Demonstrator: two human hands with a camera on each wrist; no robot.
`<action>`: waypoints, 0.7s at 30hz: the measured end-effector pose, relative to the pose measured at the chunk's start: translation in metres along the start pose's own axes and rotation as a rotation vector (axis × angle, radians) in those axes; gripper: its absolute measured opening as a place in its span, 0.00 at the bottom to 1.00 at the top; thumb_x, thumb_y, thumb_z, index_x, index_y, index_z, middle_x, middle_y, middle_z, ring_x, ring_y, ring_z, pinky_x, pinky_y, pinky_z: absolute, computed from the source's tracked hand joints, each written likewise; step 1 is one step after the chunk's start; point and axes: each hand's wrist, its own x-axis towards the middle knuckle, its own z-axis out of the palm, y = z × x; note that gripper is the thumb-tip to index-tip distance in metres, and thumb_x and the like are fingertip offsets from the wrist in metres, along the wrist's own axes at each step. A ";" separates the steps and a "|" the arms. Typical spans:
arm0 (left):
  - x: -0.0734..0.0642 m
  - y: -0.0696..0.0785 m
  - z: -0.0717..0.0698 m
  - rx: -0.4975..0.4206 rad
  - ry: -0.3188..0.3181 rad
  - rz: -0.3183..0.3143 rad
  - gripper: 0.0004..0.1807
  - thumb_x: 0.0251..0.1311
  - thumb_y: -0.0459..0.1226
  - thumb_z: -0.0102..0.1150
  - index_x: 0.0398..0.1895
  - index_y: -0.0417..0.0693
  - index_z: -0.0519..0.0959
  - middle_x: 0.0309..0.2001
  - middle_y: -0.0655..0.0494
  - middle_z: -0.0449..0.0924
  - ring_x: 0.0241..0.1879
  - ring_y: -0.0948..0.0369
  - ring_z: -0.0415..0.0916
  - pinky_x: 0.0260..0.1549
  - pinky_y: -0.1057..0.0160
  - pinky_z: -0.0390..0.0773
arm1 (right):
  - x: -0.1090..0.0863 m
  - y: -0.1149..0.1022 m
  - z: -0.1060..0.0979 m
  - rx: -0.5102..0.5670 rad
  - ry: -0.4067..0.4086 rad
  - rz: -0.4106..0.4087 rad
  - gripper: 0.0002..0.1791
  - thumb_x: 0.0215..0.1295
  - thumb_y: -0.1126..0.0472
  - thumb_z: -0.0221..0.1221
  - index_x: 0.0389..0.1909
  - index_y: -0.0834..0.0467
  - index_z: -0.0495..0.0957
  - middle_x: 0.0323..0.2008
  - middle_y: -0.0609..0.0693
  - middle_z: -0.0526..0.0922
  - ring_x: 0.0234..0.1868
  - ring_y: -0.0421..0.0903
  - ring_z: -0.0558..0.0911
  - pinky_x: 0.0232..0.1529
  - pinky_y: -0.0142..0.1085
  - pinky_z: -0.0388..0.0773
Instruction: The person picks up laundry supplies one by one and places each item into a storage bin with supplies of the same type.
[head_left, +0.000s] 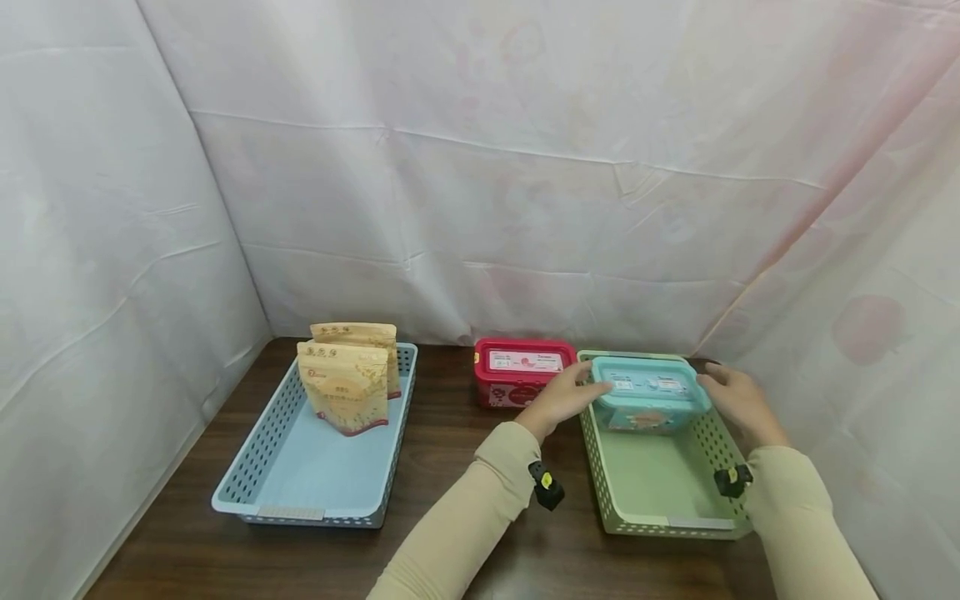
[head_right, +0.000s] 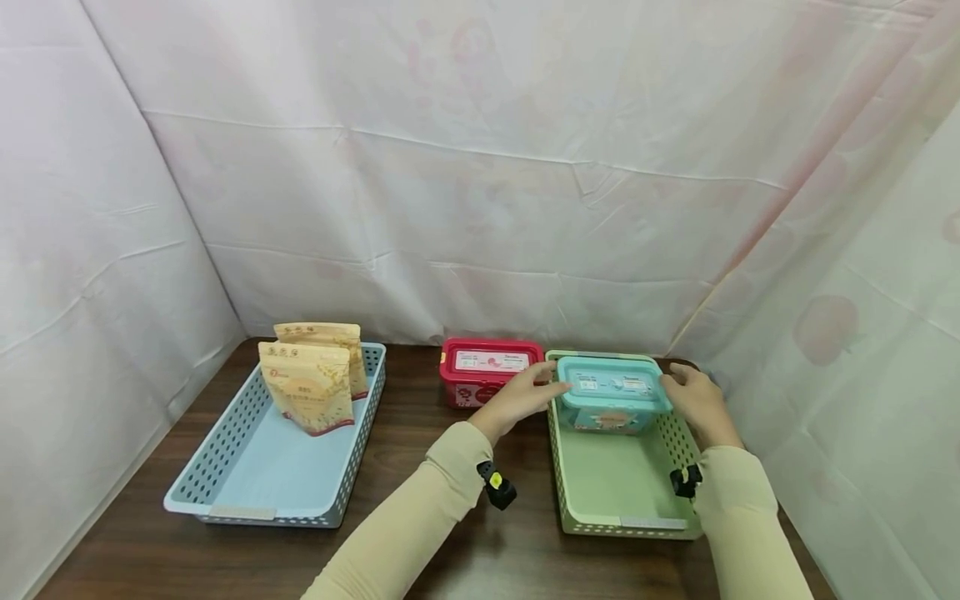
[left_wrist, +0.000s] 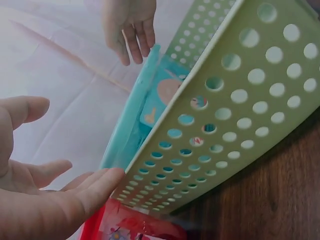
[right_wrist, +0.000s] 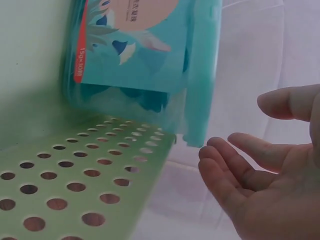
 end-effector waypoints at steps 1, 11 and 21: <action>0.000 0.000 -0.001 0.001 -0.001 0.002 0.38 0.69 0.54 0.58 0.77 0.48 0.62 0.70 0.45 0.66 0.70 0.49 0.63 0.64 0.44 0.67 | -0.001 -0.002 0.000 -0.002 0.005 -0.004 0.42 0.79 0.42 0.40 0.77 0.70 0.43 0.75 0.74 0.44 0.72 0.76 0.47 0.65 0.71 0.53; -0.003 0.004 -0.020 -0.026 0.034 0.022 0.35 0.69 0.52 0.58 0.76 0.50 0.64 0.70 0.47 0.67 0.68 0.52 0.66 0.61 0.49 0.72 | -0.009 -0.028 0.004 -0.027 0.013 -0.073 0.42 0.78 0.41 0.41 0.77 0.69 0.49 0.71 0.74 0.57 0.70 0.74 0.57 0.63 0.68 0.60; -0.004 0.004 -0.053 -0.006 0.121 0.013 0.37 0.67 0.53 0.59 0.75 0.49 0.64 0.70 0.48 0.68 0.66 0.51 0.68 0.61 0.48 0.73 | -0.003 -0.042 0.023 -0.110 -0.022 -0.138 0.39 0.79 0.43 0.41 0.77 0.67 0.52 0.68 0.73 0.63 0.66 0.72 0.64 0.57 0.64 0.69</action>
